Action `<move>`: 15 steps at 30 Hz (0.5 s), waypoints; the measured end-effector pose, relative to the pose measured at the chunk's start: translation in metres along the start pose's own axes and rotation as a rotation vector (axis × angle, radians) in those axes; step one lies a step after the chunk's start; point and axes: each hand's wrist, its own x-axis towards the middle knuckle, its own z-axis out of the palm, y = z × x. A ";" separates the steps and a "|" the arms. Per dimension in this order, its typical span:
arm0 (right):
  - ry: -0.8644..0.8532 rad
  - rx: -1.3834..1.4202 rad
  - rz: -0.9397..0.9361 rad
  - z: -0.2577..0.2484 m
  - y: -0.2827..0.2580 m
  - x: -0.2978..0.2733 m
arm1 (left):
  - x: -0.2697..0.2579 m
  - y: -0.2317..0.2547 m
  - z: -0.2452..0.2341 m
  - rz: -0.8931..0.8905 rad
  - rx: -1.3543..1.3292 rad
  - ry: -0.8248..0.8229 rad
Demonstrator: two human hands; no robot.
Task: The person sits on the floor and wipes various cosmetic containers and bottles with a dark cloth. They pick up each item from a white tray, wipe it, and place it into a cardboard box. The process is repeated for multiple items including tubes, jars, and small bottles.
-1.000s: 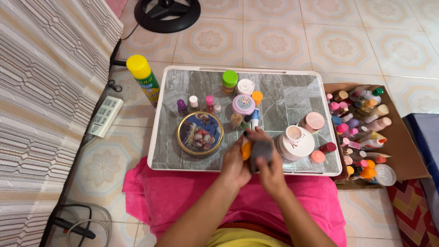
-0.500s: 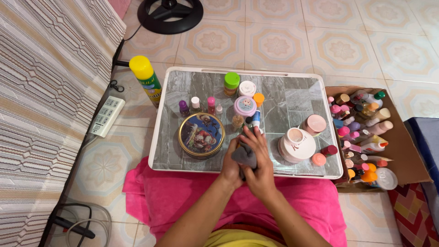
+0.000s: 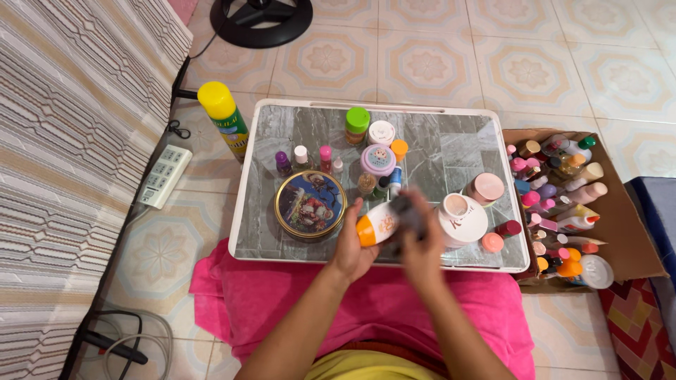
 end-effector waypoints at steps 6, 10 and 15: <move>-0.275 -0.026 0.055 -0.050 0.005 0.022 | -0.001 0.041 0.010 -0.260 0.316 -0.011; -0.561 -0.068 0.248 -0.049 0.017 0.011 | 0.003 0.054 0.031 -0.144 1.523 0.251; -0.425 0.286 0.636 -0.017 0.043 -0.015 | -0.006 0.039 0.053 0.317 1.463 0.485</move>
